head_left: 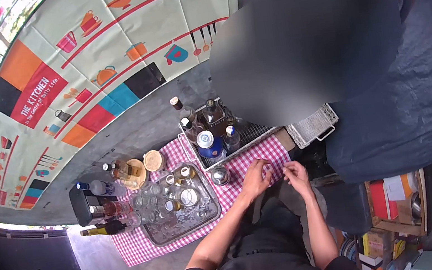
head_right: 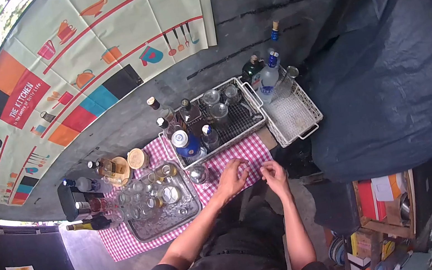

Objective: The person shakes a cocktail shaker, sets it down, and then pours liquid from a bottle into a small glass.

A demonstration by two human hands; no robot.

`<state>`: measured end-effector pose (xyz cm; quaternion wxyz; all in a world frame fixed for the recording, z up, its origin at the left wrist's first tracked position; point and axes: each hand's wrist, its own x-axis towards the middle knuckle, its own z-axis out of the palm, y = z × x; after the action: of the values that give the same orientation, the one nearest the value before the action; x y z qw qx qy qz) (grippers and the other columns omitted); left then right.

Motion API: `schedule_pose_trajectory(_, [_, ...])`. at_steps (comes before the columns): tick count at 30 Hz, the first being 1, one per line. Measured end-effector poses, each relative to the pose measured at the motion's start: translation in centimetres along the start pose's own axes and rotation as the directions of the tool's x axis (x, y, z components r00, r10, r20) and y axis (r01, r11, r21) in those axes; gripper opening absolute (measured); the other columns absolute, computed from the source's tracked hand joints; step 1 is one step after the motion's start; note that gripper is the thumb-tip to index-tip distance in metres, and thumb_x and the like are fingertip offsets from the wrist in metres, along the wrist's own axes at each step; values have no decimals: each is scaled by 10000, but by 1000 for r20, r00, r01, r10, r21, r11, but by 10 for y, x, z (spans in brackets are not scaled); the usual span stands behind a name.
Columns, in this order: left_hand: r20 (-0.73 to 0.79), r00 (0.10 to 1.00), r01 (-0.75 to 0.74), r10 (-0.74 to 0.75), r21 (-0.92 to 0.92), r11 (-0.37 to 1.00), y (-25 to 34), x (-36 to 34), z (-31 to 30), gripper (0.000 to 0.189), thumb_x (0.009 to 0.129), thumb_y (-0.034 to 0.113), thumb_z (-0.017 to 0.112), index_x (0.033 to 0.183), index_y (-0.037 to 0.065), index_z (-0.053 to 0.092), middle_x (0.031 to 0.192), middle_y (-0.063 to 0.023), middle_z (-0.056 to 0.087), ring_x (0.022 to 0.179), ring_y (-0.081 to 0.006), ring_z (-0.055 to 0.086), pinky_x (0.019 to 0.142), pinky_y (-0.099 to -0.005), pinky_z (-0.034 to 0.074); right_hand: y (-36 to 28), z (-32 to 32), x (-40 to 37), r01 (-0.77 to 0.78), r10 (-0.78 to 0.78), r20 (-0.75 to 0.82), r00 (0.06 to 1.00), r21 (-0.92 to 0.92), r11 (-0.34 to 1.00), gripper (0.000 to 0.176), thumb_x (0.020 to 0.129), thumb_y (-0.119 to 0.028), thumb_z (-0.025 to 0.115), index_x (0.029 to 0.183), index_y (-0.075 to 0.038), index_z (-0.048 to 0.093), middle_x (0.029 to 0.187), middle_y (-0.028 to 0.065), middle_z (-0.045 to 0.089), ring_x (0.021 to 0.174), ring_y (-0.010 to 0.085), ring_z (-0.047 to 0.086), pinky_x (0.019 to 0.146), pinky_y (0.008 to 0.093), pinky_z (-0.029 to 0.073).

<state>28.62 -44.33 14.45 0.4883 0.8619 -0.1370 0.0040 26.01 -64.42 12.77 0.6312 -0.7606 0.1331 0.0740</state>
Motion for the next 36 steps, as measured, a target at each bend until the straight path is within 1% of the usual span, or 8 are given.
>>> schedule_pose_trajectory(3, [-11,999,-45,46,109,993,-1,27,9,397,854,150,682,1219,19,594,1248,-216,576,1216,-408,518,1045,-486,444,-25,-9,47,102,-101,20,995,-42,994,243,962,-150,683,1169,-35,635,897,31,681,697,102,653,556,240,497])
schedule_pose_trajectory(5, [-20,995,-93,103,276,957,-5,44,18,580,811,145,712,1338,8,515,1421,-260,467,1329,-457,434,1126,-487,397,-38,-11,84,330,-332,27,943,-197,923,285,948,-129,696,1200,-19,623,884,40,679,742,128,665,620,271,529])
schedule_pose_trajectory(8, [-16,998,-58,68,362,930,-7,64,26,698,805,143,725,1429,9,444,1483,-273,422,1391,-468,384,1161,-495,366,-74,-7,139,370,-350,122,929,-263,891,332,926,-109,712,1224,-2,612,934,79,673,777,162,677,694,299,552])
schedule_pose_trajectory(12, [-54,992,125,-113,357,926,-15,73,46,815,830,192,749,1520,71,333,1541,-221,383,1450,-444,327,1188,-491,349,-102,14,209,570,-516,243,822,-347,745,449,873,-107,746,1284,-26,585,1212,193,600,969,300,693,766,386,577])
schedule_pose_trajectory(14, [-88,987,158,-134,370,916,-12,75,51,794,842,198,750,1512,62,347,1538,-219,389,1449,-439,331,1187,-488,349,-116,28,235,662,-609,301,734,-518,542,625,825,-132,791,1384,-62,520,1341,217,525,1095,388,645,861,467,564])
schedule_pose_trajectory(20, [-193,958,267,-211,343,901,-3,81,61,730,814,148,752,1459,51,425,1514,-202,433,1439,-419,360,1187,-483,349,-127,67,289,539,-293,453,842,-690,483,843,750,-135,848,1489,-154,443,1400,227,471,1170,455,594,934,505,533])
schedule_pose_trajectory(26, [-227,937,328,-266,311,892,-3,85,62,689,823,154,737,1438,46,446,1472,-186,490,1426,-409,391,1187,-483,347,-106,72,313,609,-440,430,788,-645,461,551,773,-64,799,1216,-130,479,1223,148,579,1006,460,651,793,568,530])
schedule_pose_trajectory(36, [-328,890,395,-316,212,894,0,88,69,485,893,167,687,1341,29,558,1452,-194,534,1419,-410,423,1155,-477,397,-105,46,287,702,-570,418,708,-500,506,547,821,-38,742,1318,-21,515,1280,188,572,1144,419,594,932,487,494])
